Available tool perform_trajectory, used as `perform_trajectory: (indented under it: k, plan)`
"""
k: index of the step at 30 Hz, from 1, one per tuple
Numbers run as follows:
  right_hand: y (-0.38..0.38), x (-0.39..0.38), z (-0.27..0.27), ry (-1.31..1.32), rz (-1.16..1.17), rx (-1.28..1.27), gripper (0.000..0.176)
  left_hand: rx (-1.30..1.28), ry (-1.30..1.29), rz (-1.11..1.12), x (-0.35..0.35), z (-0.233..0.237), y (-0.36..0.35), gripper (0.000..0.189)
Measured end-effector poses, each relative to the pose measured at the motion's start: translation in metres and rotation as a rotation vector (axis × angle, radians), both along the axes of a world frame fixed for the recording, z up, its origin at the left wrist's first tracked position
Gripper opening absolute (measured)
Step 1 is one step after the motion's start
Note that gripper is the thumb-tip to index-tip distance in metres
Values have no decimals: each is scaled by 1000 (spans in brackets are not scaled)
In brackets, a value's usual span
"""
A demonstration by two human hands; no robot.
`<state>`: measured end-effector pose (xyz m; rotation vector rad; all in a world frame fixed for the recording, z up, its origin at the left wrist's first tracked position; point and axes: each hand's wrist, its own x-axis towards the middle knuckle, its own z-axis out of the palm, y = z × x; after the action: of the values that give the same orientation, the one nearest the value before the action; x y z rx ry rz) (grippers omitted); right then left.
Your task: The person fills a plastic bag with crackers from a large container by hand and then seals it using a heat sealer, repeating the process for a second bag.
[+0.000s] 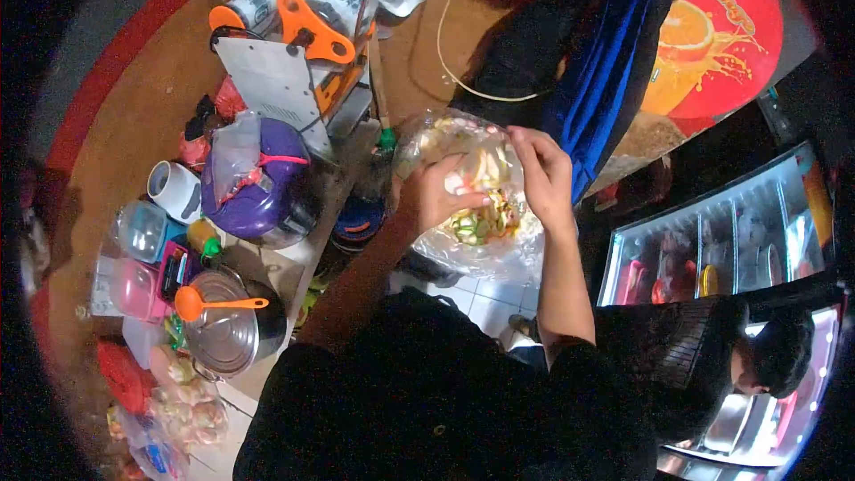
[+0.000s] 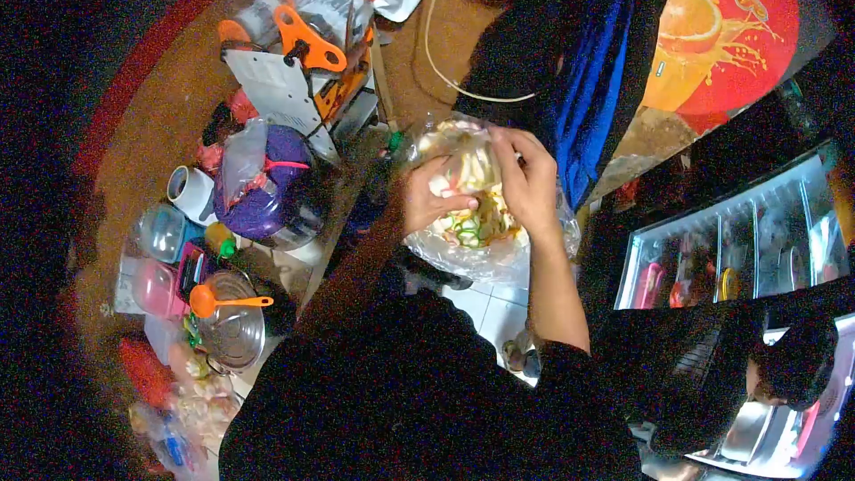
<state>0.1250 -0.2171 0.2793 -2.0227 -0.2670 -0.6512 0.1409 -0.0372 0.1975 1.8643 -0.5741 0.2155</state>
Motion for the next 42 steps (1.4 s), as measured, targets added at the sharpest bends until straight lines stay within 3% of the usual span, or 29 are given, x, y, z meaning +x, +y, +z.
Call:
perform_trajectory:
  k: [1,4,6,10,13,16,18,24,26,30,33,35,36,39,42]
  plan:
    - [-4,-2,-2,125,39,54,23,-40,124,-67,-1,1,4,66]
    - [-11,-6,0,299,122,115,25,-19,56,-41,1,3,11,67]
    - [-12,-6,11,330,145,-93,27,-12,8,-53,3,4,14,67]
    - [-4,-8,28,348,113,-221,29,70,-173,59,0,3,14,67]
    - [-8,-1,23,407,96,-297,30,92,-147,56,-2,10,17,68]
    - [-9,-1,25,273,122,-127,27,125,75,-103,4,16,26,68]
    - [-11,2,19,195,243,26,22,76,37,-185,8,14,31,68]
    - [-15,1,7,293,272,181,16,-9,131,-382,9,15,34,68]
    - [-14,3,3,153,248,78,18,-2,156,-389,10,13,33,68]
    - [-10,2,5,241,272,-33,23,42,155,-356,9,14,35,65]
    - [-7,5,4,134,333,-122,24,104,144,-324,7,23,38,63]
    - [0,1,18,220,249,-329,26,111,164,-326,8,21,39,62]
    - [1,2,18,219,250,-329,26,69,156,-314,8,16,39,61]
    - [4,9,20,207,285,3,21,-38,105,-263,9,9,40,60]
    - [17,10,23,348,335,1,26,-129,117,-230,9,10,44,58]
